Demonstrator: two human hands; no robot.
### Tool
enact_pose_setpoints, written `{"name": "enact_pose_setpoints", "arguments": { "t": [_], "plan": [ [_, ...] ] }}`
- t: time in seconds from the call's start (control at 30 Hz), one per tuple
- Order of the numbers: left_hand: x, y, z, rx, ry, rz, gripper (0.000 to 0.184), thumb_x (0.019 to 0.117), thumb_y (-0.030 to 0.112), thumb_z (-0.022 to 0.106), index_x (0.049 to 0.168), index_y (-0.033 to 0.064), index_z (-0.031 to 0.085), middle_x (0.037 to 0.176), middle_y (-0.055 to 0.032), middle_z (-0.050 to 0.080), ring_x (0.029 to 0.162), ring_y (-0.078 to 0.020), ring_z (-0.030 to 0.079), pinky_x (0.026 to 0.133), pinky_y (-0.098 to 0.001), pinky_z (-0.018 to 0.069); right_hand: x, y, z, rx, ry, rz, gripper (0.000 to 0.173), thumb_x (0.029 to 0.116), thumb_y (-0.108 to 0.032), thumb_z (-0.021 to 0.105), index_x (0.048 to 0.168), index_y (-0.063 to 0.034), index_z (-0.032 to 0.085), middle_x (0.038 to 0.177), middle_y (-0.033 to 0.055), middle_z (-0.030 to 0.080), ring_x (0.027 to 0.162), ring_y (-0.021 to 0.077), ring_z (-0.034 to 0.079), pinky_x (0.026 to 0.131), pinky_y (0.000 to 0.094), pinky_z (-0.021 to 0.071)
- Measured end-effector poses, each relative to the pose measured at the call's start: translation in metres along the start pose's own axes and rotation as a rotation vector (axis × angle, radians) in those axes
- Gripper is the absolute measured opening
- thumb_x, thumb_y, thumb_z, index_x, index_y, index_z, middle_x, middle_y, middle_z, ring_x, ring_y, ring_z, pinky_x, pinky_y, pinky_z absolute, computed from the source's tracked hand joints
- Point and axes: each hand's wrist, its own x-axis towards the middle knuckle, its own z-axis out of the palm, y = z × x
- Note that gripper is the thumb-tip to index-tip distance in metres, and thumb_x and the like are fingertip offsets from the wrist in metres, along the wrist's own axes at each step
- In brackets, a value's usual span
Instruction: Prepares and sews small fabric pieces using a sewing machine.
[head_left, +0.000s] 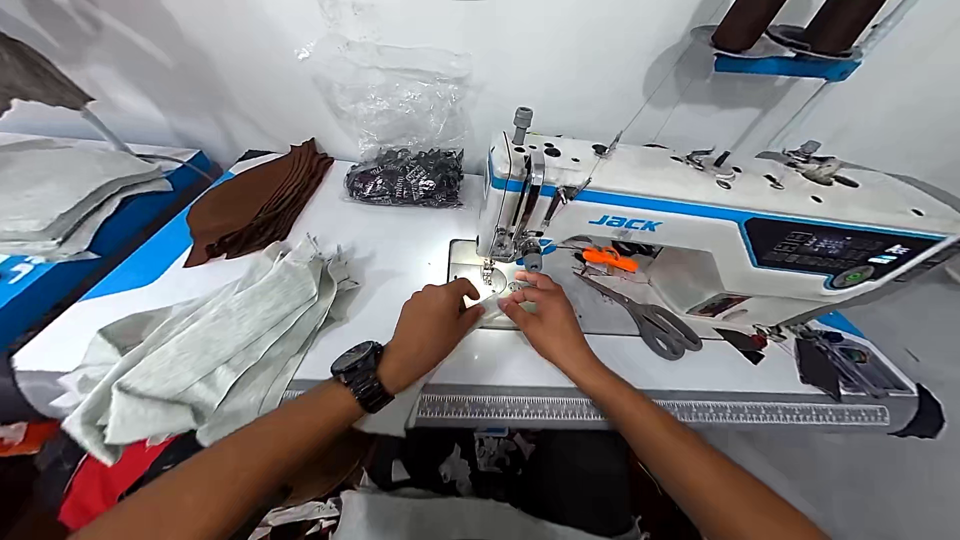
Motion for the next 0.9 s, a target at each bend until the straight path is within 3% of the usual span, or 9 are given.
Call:
{"name": "enact_pose_setpoints", "arguments": {
  "t": [0.07, 0.17, 0.33, 0.5, 0.6, 0.8, 0.9],
  "plan": [
    [0.017, -0.009, 0.009, 0.073, -0.019, 0.002, 0.020, 0.0992, 0.024, 0.068, 0.113, 0.0099, 0.070, 0.075, -0.0077, 0.068, 0.064, -0.0276, 0.066, 0.057, -0.0529, 0.0535, 0.018, 0.010, 0.004, -0.122, -0.018, 0.004, 0.021, 0.0921, -0.031, 0.076, 0.084, -0.0116, 0.078, 0.131, 0.0145, 0.064, 0.127, 0.0360, 0.055, 0.101, 0.0606, 0.0444],
    [0.034, -0.023, 0.023, 0.151, -0.009, 0.030, 0.010, 0.0968, 0.025, 0.071, 0.099, 0.0154, 0.072, 0.071, -0.0008, 0.064, 0.061, -0.0200, 0.062, 0.054, -0.0456, 0.0510, 0.037, 0.017, 0.006, -0.275, -0.065, -0.015, 0.027, 0.0901, -0.037, 0.076, 0.077, -0.0141, 0.071, 0.105, 0.0106, 0.065, 0.118, 0.0341, 0.056, 0.099, 0.0600, 0.0406],
    [0.043, -0.043, 0.028, 0.153, 0.033, 0.123, 0.011, 0.0956, 0.028, 0.069, 0.098, 0.0263, 0.079, 0.084, 0.0069, 0.070, 0.070, -0.0110, 0.067, 0.058, -0.0384, 0.0552, 0.051, 0.032, 0.010, -0.281, -0.140, -0.031, 0.034, 0.0904, -0.044, 0.074, 0.075, -0.0150, 0.072, 0.069, 0.0004, 0.064, 0.077, 0.0196, 0.062, 0.090, 0.0529, 0.0445],
    [0.045, -0.051, 0.033, 0.197, 0.119, 0.168, 0.016, 0.0957, 0.032, 0.065, 0.100, 0.0292, 0.081, 0.081, 0.0100, 0.067, 0.068, -0.0056, 0.065, 0.054, -0.0303, 0.0530, 0.049, 0.038, 0.016, -0.292, -0.087, -0.036, 0.030, 0.0897, -0.048, 0.072, 0.082, -0.0180, 0.072, 0.083, 0.0009, 0.068, 0.087, 0.0188, 0.066, 0.085, 0.0523, 0.0491],
    [0.044, -0.049, 0.034, 0.231, 0.146, 0.173, 0.018, 0.0942, 0.032, 0.065, 0.100, 0.0292, 0.081, 0.074, 0.0095, 0.061, 0.061, -0.0054, 0.060, 0.049, -0.0278, 0.0479, 0.047, 0.038, 0.017, -0.308, -0.112, 0.002, 0.029, 0.0905, -0.047, 0.072, 0.092, -0.0178, 0.076, 0.091, 0.0011, 0.071, 0.094, 0.0187, 0.067, 0.088, 0.0519, 0.0510],
    [0.043, -0.050, 0.035, 0.258, 0.171, 0.188, 0.019, 0.0948, 0.031, 0.062, 0.096, 0.0291, 0.081, 0.071, 0.0096, 0.056, 0.060, -0.0050, 0.058, 0.047, -0.0264, 0.0446, 0.046, 0.038, 0.017, -0.379, -0.120, 0.016, 0.032, 0.0897, -0.045, 0.072, 0.094, -0.0140, 0.076, 0.091, 0.0055, 0.071, 0.094, 0.0220, 0.069, 0.085, 0.0505, 0.0543],
    [0.043, -0.050, 0.036, 0.261, 0.172, 0.176, 0.018, 0.0948, 0.033, 0.062, 0.095, 0.0299, 0.080, 0.072, 0.0106, 0.056, 0.060, -0.0038, 0.057, 0.047, -0.0258, 0.0444, 0.046, 0.038, 0.017, -0.405, -0.151, 0.037, 0.030, 0.0905, -0.044, 0.072, 0.087, -0.0146, 0.076, 0.084, 0.0042, 0.070, 0.087, 0.0200, 0.069, 0.079, 0.0478, 0.0549]
  ]
}}
